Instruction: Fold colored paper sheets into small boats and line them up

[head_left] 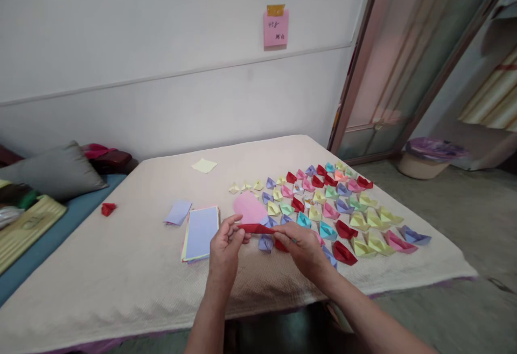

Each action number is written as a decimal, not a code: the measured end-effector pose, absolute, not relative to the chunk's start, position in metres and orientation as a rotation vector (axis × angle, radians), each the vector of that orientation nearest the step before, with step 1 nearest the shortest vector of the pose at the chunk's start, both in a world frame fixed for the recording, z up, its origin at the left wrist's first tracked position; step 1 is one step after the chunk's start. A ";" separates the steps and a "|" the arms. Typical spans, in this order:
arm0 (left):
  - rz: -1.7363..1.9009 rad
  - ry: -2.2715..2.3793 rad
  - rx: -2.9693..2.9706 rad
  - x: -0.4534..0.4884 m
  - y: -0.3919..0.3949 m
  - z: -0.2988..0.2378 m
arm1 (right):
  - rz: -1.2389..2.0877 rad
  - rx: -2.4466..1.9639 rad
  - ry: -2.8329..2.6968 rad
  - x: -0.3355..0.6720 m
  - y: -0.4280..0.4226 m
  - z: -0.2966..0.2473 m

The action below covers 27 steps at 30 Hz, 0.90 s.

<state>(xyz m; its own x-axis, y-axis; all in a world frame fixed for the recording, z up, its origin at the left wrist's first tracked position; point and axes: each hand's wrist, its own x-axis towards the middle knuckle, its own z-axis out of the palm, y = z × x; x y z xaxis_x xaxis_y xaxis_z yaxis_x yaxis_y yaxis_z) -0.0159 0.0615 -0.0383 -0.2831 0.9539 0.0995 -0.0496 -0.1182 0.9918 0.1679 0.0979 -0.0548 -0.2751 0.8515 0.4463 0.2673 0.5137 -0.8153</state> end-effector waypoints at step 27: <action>1.517 1.446 0.999 -0.013 0.062 -0.049 | 0.010 -0.696 -2.132 0.167 0.088 -0.057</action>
<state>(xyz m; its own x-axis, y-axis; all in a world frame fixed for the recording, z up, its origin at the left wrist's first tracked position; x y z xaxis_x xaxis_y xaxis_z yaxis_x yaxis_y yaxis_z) -0.0135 0.0622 -0.0494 -0.3710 0.9285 0.0178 -0.0267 -0.0298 0.9992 0.1669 0.0875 -0.0573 -0.4663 0.4823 0.7416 0.4755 0.8436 -0.2496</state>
